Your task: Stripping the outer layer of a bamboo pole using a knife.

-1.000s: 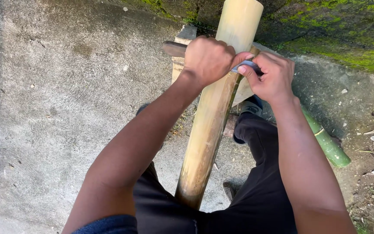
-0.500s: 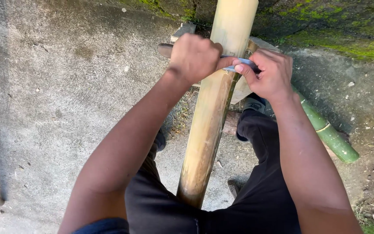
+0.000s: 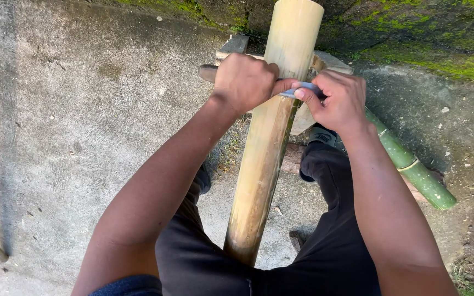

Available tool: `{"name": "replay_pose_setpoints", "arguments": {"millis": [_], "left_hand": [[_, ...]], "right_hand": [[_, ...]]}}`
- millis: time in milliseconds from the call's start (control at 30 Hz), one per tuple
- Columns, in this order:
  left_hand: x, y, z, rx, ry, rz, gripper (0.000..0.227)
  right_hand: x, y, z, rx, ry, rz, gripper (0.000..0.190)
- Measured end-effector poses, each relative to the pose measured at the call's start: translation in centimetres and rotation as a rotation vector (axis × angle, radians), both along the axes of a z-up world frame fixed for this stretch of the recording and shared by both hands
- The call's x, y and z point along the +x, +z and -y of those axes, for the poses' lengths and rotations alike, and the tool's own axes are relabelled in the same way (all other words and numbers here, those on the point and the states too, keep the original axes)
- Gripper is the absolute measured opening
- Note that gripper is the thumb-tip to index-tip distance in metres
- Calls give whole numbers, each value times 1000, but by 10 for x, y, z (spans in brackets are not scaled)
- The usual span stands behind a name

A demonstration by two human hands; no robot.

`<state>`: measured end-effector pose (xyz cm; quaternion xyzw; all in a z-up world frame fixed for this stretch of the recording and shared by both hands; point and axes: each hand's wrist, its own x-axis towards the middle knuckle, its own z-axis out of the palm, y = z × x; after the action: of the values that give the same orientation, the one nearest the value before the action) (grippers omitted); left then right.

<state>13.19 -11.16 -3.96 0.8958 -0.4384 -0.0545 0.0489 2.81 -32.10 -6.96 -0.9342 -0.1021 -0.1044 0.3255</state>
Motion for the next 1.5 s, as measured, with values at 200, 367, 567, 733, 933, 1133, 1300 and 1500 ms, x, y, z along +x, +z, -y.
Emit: {"name": "replay_pose_setpoints", "arguments": {"millis": [200, 367, 567, 733, 933, 1133, 1300, 1500], "left_hand": [[1, -11, 0, -84, -8, 75, 69], [-3, -14, 0, -118, 28, 80, 69], [-8, -11, -1, -134, 39, 99, 68], [-8, -14, -2, -138, 33, 118, 67], [-10, -17, -2, -176, 44, 142, 66], [-7, -13, 0, -142, 51, 65, 67], [-10, -16, 2, -86, 127, 84, 64], [-12, -22, 1, -217, 135, 151, 61]], "right_hand": [[1, -1, 1, 1, -29, 47, 42], [-1, -1, 0, -19, -17, 48, 44], [0, 3, 1, -27, -13, 20, 45], [0, 1, 2, -31, -5, 19, 46], [0, 6, 1, -44, 2, 9, 46], [5, -8, -7, -8, -116, 12, 40], [14, -12, -19, -176, -345, 42, 45], [13, -19, -16, -213, -291, 143, 40]]}}
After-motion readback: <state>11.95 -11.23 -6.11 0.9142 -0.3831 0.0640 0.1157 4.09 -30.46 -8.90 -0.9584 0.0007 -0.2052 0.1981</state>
